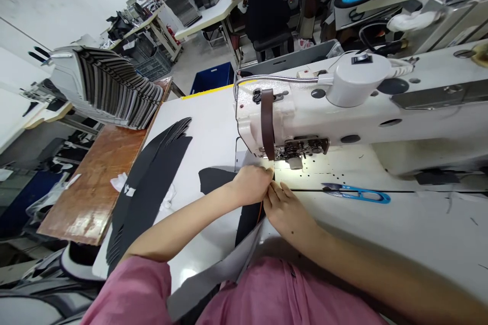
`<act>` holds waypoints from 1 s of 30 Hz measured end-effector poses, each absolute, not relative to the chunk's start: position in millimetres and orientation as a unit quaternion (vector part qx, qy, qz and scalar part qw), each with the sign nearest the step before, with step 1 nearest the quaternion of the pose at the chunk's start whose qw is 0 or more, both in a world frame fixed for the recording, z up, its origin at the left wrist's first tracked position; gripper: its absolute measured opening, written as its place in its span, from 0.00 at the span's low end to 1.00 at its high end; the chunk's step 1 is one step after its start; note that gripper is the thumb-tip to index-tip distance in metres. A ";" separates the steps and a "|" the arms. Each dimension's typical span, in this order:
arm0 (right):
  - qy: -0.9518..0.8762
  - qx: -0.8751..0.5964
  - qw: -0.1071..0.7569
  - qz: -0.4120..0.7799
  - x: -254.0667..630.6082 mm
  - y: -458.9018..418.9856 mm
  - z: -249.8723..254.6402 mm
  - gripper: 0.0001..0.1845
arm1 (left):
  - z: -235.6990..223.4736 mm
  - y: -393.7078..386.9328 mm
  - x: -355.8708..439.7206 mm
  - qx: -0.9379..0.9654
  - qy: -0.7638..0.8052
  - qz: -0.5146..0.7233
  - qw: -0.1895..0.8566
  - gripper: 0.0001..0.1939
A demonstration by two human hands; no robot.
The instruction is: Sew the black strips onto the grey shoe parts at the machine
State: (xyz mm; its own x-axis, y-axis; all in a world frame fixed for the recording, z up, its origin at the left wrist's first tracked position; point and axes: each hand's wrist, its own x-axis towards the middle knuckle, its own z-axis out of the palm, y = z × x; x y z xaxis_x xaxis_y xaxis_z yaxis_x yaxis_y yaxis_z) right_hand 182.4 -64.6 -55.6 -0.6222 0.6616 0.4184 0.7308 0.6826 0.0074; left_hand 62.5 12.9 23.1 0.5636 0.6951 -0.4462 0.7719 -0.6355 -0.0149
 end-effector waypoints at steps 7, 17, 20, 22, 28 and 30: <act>-0.900 -0.394 0.170 -0.082 182.6 -68.1 -47.9 0.12 | 27.3 12.0 63.1 0.875 0.420 -0.226 0.090 0.18; -0.896 -0.399 0.173 -0.087 185.5 -64.9 -43.9 0.13 | 25.6 10.8 63.0 0.871 0.430 -0.218 0.094 0.19; -0.891 -0.408 0.178 -0.094 186.2 -66.8 -42.9 0.14 | 25.2 10.5 62.7 0.872 0.427 -0.218 0.100 0.19; -0.891 -0.408 0.174 -0.095 187.0 -68.1 -41.4 0.15 | 26.1 10.2 63.0 0.872 0.426 -0.217 0.107 0.18; -0.891 -0.403 0.182 -0.098 188.9 -69.3 -35.9 0.16 | 27.1 9.2 64.9 0.861 0.439 -0.223 0.129 0.21; -0.895 -0.398 0.177 -0.091 189.3 -68.9 -35.7 0.16 | 26.5 8.8 65.0 0.856 0.447 -0.223 0.134 0.22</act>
